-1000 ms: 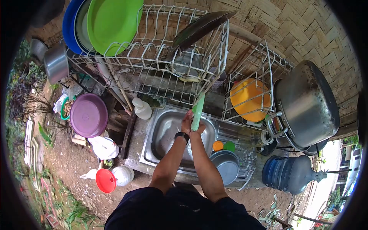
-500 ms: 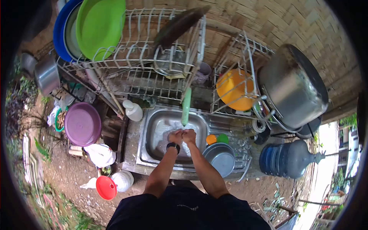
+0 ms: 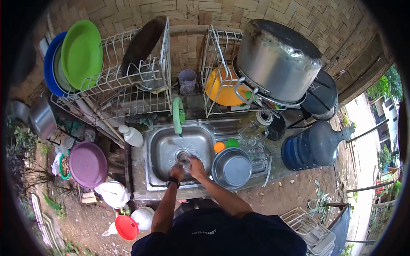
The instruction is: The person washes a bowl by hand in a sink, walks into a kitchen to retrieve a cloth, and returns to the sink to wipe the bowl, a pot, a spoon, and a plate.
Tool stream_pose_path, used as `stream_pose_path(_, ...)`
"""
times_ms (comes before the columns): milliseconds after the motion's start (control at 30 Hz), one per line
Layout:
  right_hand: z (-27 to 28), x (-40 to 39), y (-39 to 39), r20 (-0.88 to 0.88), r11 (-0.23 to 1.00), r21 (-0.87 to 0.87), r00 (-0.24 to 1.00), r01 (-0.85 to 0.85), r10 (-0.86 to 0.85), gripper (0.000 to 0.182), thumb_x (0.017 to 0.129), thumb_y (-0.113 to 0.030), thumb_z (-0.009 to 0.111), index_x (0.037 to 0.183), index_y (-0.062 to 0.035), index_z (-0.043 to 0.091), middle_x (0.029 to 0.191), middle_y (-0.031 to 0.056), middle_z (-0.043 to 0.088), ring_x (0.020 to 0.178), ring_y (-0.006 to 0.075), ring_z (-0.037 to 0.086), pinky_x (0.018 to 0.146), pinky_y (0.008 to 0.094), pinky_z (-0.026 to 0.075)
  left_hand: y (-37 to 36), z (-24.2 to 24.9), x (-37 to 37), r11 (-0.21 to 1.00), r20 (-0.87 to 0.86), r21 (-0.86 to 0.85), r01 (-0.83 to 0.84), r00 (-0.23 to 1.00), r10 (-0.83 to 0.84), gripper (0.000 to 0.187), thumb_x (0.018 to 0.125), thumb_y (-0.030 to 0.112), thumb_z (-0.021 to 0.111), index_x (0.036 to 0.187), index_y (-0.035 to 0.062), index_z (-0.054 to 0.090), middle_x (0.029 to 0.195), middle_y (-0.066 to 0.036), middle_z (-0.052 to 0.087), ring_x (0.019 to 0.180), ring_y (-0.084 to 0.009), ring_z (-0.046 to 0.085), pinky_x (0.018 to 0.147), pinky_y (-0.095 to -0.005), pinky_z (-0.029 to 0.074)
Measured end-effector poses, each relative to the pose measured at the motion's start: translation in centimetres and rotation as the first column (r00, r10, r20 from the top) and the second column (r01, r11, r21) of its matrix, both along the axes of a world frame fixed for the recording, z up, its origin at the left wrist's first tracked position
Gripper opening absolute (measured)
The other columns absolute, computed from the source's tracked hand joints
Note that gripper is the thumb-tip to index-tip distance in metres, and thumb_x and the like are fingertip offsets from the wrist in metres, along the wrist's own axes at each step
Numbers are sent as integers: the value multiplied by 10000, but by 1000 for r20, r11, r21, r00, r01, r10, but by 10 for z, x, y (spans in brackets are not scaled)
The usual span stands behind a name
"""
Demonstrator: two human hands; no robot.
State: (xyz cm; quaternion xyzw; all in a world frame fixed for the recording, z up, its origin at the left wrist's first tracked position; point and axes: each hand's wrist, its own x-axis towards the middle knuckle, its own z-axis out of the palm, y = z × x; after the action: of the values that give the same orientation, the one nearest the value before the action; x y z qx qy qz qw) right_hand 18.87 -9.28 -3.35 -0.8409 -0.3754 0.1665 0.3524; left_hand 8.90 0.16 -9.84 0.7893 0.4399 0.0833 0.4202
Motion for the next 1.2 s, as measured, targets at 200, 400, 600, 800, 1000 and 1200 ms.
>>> stream_pose_path(200,17,-20,-19,-135,992,119,990,45,-29,273,789,-89,628,1054,-41,672,988,183,673,929,357,641,847,414,510,-31,23,-19,999,260,42,31,965,-41,299,834,307,652,1059,117,706,1078,-183,663,1052,-349,617,910,-407,486)
stream_pose_path(400,33,-40,-61,-141,998,-38,988,59,-64,272,816,-146,608,1078,-130,680,1043,175,665,992,355,623,866,446,497,-63,46,-42,998,229,13,64,971,-65,346,837,239,664,1136,66,664,1085,-200,660,1036,-320,640,896,-363,491)
stream_pose_path(600,2,-79,-93,-18,983,23,984,180,-179,258,828,-133,579,1062,-110,684,954,169,684,908,360,647,831,445,503,-64,23,-84,975,314,2,220,926,-210,307,880,247,630,1099,36,675,1043,-171,686,973,-273,670,843,-357,514)
stream_pose_path(800,12,-107,-140,-39,981,-20,980,194,-194,245,852,-188,536,1035,-110,679,876,180,671,842,363,647,769,447,508,-89,42,-107,941,289,-97,323,914,-284,252,917,201,606,1090,37,686,926,-107,715,853,-138,661,754,-291,514)
stream_pose_path(1000,17,-117,-226,-63,903,-100,903,419,-426,244,842,-208,544,1018,-128,692,855,176,676,833,371,651,758,455,521,-138,35,-84,790,239,-208,577,813,-531,249,902,190,601,1072,31,689,940,-107,713,863,-155,668,775,-290,508)
stream_pose_path(1200,-10,-128,-345,-96,718,-81,712,691,-696,245,820,-203,565,1004,-132,710,895,182,680,827,369,657,773,448,523,-224,38,-37,499,159,-211,841,533,-831,274,881,241,612,1089,81,694,906,-100,716,844,-182,673,763,-320,507)
